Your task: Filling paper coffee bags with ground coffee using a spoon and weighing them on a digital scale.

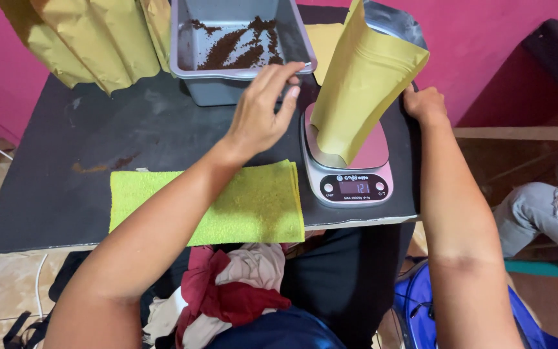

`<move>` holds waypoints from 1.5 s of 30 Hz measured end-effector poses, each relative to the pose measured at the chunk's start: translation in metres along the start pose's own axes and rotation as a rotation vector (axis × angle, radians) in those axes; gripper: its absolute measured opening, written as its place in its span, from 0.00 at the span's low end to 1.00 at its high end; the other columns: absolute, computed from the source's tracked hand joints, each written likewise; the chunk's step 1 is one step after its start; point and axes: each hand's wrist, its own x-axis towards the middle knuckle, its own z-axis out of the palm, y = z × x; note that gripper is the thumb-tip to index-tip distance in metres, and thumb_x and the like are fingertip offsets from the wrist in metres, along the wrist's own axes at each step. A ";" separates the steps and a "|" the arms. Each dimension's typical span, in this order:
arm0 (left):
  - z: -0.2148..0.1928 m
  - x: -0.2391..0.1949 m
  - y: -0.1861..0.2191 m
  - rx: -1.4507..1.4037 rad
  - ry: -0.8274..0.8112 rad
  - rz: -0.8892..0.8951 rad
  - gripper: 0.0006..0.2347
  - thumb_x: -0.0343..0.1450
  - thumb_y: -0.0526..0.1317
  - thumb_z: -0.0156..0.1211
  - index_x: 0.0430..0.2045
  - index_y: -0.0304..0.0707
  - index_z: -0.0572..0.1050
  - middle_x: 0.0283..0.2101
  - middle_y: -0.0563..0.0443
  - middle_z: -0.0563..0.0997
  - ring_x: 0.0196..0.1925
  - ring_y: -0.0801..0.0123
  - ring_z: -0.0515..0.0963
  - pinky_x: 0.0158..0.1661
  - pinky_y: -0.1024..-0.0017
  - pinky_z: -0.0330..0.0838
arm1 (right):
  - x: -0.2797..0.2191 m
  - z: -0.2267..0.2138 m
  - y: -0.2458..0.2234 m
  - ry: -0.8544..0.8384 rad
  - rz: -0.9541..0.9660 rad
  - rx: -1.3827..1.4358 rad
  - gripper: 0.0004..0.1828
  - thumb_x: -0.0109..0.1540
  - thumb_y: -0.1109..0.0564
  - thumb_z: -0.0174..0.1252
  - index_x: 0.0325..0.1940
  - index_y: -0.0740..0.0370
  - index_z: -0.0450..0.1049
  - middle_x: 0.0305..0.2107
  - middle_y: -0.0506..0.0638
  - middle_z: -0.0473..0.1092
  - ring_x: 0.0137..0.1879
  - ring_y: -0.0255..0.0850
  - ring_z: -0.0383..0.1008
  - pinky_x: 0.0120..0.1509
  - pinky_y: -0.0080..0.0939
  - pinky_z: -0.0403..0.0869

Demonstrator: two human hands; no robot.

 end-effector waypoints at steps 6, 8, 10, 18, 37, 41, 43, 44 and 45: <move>0.024 -0.007 -0.013 -0.260 -0.100 -0.186 0.18 0.81 0.39 0.40 0.67 0.35 0.61 0.56 0.37 0.80 0.57 0.53 0.80 0.56 0.59 0.78 | -0.031 -0.043 -0.017 0.375 -0.700 0.417 0.25 0.67 0.42 0.59 0.57 0.64 0.73 0.48 0.56 0.77 0.50 0.44 0.76 0.52 0.47 0.74; 0.030 -0.009 -0.017 -0.275 -0.115 -0.185 0.19 0.79 0.38 0.42 0.67 0.36 0.61 0.49 0.46 0.82 0.47 0.60 0.81 0.52 0.63 0.75 | -0.065 -0.062 -0.019 0.070 -0.802 0.638 0.22 0.70 0.41 0.56 0.57 0.60 0.72 0.45 0.47 0.73 0.50 0.37 0.72 0.53 0.42 0.74; 0.029 -0.009 -0.016 -0.283 -0.139 -0.184 0.20 0.78 0.37 0.43 0.67 0.37 0.61 0.43 0.54 0.83 0.37 0.66 0.82 0.48 0.67 0.73 | -0.104 -0.077 -0.019 -0.259 -0.882 0.849 0.19 0.72 0.39 0.53 0.56 0.55 0.70 0.42 0.39 0.68 0.49 0.30 0.68 0.55 0.36 0.74; 0.033 0.002 -0.025 -0.329 -0.228 -0.159 0.03 0.70 0.35 0.59 0.32 0.39 0.79 0.29 0.47 0.82 0.33 0.56 0.83 0.35 0.63 0.77 | -0.261 -0.074 -0.041 -0.059 -0.793 0.224 0.21 0.55 0.50 0.74 0.39 0.69 0.78 0.24 0.61 0.78 0.29 0.50 0.78 0.34 0.49 0.75; -0.159 -0.027 0.003 -0.022 -0.349 -0.535 0.05 0.66 0.34 0.60 0.30 0.33 0.81 0.28 0.43 0.84 0.31 0.58 0.84 0.34 0.63 0.78 | -0.264 -0.001 -0.161 -0.133 -1.057 0.358 0.09 0.55 0.61 0.70 0.38 0.65 0.82 0.26 0.61 0.79 0.36 0.54 0.82 0.42 0.54 0.78; -0.165 -0.022 0.010 -0.089 -0.466 -0.576 0.08 0.61 0.35 0.66 0.30 0.33 0.79 0.31 0.41 0.85 0.34 0.56 0.86 0.36 0.62 0.80 | -0.266 -0.001 -0.167 -0.272 -0.980 0.373 0.19 0.48 0.60 0.75 0.42 0.65 0.82 0.30 0.61 0.80 0.39 0.52 0.83 0.45 0.50 0.79; -0.161 -0.026 0.003 -0.137 -0.479 -0.603 0.09 0.60 0.35 0.68 0.30 0.32 0.79 0.31 0.42 0.85 0.33 0.58 0.86 0.35 0.64 0.80 | -0.270 0.000 -0.167 -0.313 -0.964 0.373 0.21 0.47 0.60 0.76 0.42 0.65 0.82 0.30 0.62 0.80 0.40 0.52 0.83 0.45 0.50 0.79; -0.159 -0.030 0.000 -0.141 -0.481 -0.581 0.08 0.60 0.34 0.68 0.29 0.32 0.78 0.29 0.42 0.84 0.31 0.58 0.85 0.34 0.63 0.80 | -0.272 0.000 -0.167 -0.323 -0.957 0.351 0.21 0.47 0.60 0.76 0.43 0.66 0.81 0.32 0.64 0.80 0.41 0.55 0.83 0.45 0.52 0.79; -0.156 -0.033 -0.005 -0.144 -0.483 -0.560 0.08 0.60 0.34 0.68 0.28 0.31 0.78 0.28 0.42 0.83 0.29 0.59 0.84 0.33 0.62 0.79 | -0.274 0.001 -0.166 -0.332 -0.951 0.329 0.21 0.48 0.60 0.76 0.43 0.67 0.81 0.33 0.65 0.80 0.43 0.58 0.83 0.46 0.54 0.79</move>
